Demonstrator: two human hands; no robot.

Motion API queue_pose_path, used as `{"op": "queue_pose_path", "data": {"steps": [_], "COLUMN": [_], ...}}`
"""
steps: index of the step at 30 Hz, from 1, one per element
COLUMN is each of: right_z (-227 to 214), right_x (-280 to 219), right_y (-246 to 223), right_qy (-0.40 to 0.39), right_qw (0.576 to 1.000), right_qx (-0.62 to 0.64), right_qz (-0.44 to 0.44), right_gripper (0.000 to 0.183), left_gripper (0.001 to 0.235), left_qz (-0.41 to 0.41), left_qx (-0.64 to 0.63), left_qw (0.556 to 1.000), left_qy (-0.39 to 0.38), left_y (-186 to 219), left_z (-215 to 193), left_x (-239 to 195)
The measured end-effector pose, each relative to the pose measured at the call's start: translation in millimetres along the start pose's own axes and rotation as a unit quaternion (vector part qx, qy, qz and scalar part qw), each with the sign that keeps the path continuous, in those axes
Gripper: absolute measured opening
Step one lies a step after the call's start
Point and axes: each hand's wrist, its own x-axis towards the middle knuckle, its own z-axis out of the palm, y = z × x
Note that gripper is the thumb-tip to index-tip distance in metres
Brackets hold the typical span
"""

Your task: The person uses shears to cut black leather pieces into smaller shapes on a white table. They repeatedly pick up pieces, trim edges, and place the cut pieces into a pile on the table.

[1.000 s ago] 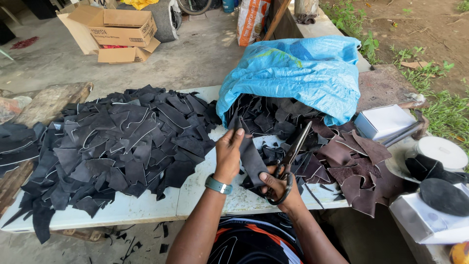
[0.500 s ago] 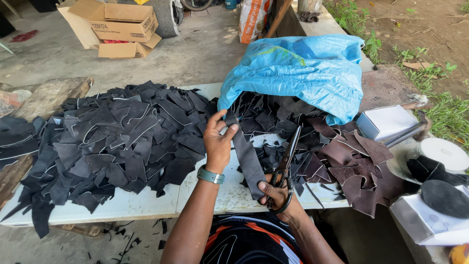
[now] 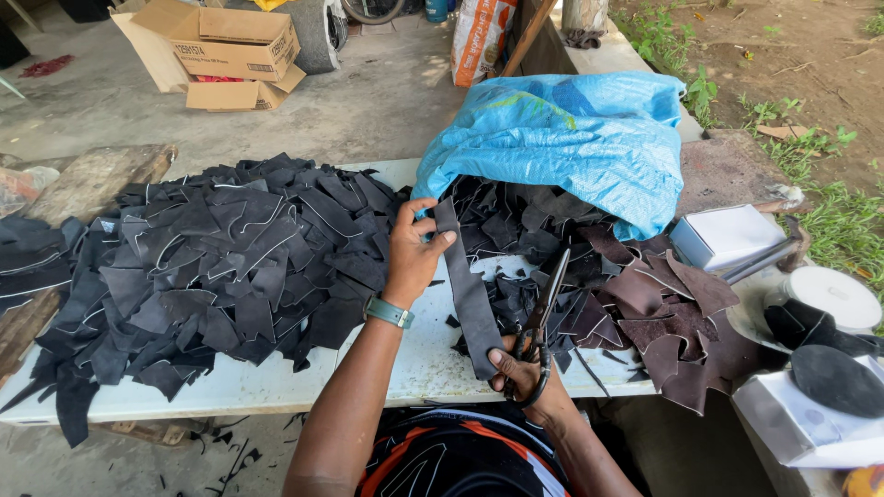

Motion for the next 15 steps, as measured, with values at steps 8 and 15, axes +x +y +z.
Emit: {"op": "queue_pose_path", "data": {"steps": [8, 15], "right_z": [-9.2, -76.1], "right_x": [5.8, 25.6], "right_y": [2.7, -76.1], "right_qy": [0.003, 0.121], "right_qw": [1.0, 0.926], "right_qx": [-0.008, -0.262], "right_qz": [-0.026, -0.245], "right_gripper": [0.028, 0.036], "left_gripper": [0.03, 0.026], "left_qz": [-0.012, -0.108], "left_qx": [0.01, -0.14], "left_qw": [1.0, 0.979], "left_qy": [-0.02, 0.104], "left_y": [-23.0, -26.3], "left_z": [-7.9, -18.5], "left_x": [15.2, -43.5]}}
